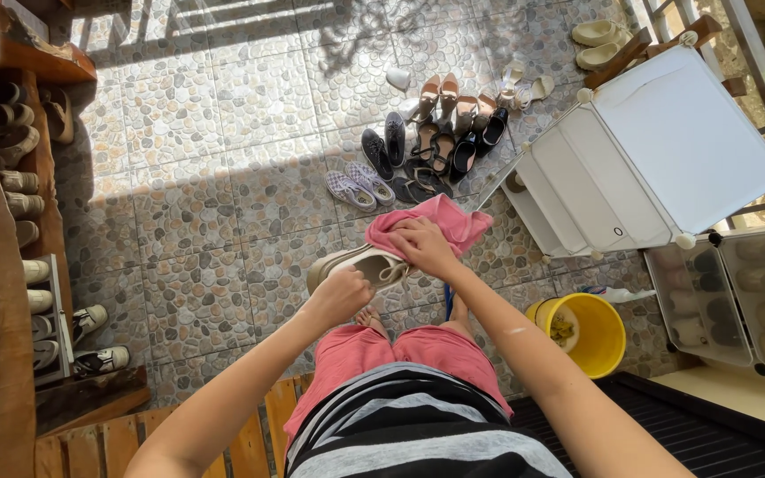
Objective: Cleaning and organizing various pairs of shoes on a balcony or patio.
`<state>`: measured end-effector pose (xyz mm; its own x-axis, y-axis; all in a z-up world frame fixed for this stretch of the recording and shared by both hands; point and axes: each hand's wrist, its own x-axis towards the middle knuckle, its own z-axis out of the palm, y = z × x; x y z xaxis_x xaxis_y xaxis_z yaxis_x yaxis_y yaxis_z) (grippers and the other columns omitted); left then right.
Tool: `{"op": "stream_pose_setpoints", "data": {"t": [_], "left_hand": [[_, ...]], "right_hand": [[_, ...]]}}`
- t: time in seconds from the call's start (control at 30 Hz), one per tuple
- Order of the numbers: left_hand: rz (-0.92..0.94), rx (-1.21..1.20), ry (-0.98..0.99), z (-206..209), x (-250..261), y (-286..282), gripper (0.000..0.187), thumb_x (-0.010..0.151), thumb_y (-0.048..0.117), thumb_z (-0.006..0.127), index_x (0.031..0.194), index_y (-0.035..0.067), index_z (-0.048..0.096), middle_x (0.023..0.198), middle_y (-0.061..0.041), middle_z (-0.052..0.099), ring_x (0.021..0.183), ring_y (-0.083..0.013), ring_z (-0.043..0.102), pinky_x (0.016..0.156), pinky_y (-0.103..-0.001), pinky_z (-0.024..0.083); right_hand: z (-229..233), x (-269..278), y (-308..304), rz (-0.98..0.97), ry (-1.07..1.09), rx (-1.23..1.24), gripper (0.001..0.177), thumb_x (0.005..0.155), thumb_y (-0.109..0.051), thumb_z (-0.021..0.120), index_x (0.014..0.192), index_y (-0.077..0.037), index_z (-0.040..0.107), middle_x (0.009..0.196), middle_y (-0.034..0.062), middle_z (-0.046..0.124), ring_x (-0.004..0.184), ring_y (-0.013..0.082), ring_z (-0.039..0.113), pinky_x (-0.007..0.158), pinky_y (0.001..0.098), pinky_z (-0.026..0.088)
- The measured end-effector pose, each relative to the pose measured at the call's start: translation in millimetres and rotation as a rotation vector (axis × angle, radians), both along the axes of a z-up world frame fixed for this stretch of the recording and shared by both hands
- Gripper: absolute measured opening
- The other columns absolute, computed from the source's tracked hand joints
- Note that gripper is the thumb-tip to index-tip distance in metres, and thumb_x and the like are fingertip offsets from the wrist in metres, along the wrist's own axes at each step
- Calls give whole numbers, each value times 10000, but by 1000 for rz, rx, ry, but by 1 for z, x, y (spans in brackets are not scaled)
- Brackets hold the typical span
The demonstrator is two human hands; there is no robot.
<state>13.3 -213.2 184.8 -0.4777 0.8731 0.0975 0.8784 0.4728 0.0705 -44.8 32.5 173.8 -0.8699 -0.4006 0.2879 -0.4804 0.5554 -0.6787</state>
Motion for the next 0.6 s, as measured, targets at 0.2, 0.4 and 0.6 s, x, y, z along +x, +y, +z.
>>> {"op": "stream_pose_setpoints", "data": {"t": [0.2,0.4,0.6], "left_hand": [[-119,-297,6,-33,2,-8,139,810,138,668,682,166,715,747,-4,710,786,-189,685,782,-343,496],[-117,-138,194,-60,-12,14,88,772,194,677,748,155,752,737,-21,729,701,-182,690,662,-337,483],[-184,-332,75,-42,-7,-26,165,800,160,678,648,191,731,709,-3,718,746,-197,691,718,-344,481]], "right_hand": [[-41,-23,33,-293,-341,218,367,1039,-376,567,977,-81,778,999,156,726,922,345,684,810,458,541],[9,15,-44,139,31,84,306,1002,-328,562,1015,-125,792,1091,46,752,1004,330,692,904,460,514],[-64,8,40,-280,-605,519,406,1008,-445,554,945,-158,835,926,141,764,880,354,725,811,457,561]]}}
